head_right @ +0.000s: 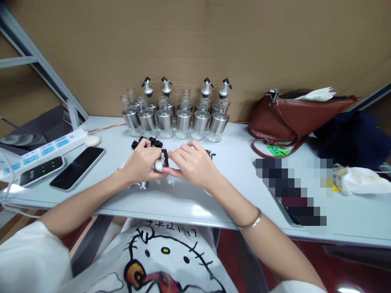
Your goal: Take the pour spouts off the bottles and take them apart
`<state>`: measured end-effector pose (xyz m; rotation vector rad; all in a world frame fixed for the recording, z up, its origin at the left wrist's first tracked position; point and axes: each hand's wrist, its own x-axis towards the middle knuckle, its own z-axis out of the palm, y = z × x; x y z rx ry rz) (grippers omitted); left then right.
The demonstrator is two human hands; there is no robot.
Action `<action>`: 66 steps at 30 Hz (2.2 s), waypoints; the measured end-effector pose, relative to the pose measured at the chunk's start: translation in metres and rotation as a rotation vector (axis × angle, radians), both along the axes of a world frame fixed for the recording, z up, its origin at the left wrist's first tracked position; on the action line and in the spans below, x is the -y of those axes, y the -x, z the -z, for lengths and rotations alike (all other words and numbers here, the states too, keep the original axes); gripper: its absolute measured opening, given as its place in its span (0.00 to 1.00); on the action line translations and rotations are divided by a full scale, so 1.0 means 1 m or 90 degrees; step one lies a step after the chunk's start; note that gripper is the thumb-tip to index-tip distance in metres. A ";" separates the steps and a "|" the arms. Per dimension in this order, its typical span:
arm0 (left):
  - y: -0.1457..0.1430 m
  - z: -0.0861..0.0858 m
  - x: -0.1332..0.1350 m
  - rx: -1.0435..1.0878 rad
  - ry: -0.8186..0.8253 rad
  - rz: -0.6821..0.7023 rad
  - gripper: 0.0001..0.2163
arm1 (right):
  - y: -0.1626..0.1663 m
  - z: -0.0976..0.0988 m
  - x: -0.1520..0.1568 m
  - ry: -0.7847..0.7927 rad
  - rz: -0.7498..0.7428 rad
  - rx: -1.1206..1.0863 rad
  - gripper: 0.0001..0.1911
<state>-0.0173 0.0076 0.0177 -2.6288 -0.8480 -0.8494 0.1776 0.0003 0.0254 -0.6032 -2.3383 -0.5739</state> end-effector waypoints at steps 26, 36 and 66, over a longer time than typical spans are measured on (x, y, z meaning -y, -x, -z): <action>-0.004 -0.010 0.012 -0.094 0.057 0.118 0.19 | 0.001 0.001 0.003 -0.146 -0.105 -0.016 0.12; -0.003 -0.006 0.011 -0.130 0.024 0.173 0.15 | -0.005 -0.001 0.006 -0.003 -0.108 -0.351 0.18; 0.019 -0.001 -0.017 -0.096 0.051 0.086 0.23 | -0.070 0.035 -0.067 0.417 0.406 0.083 0.12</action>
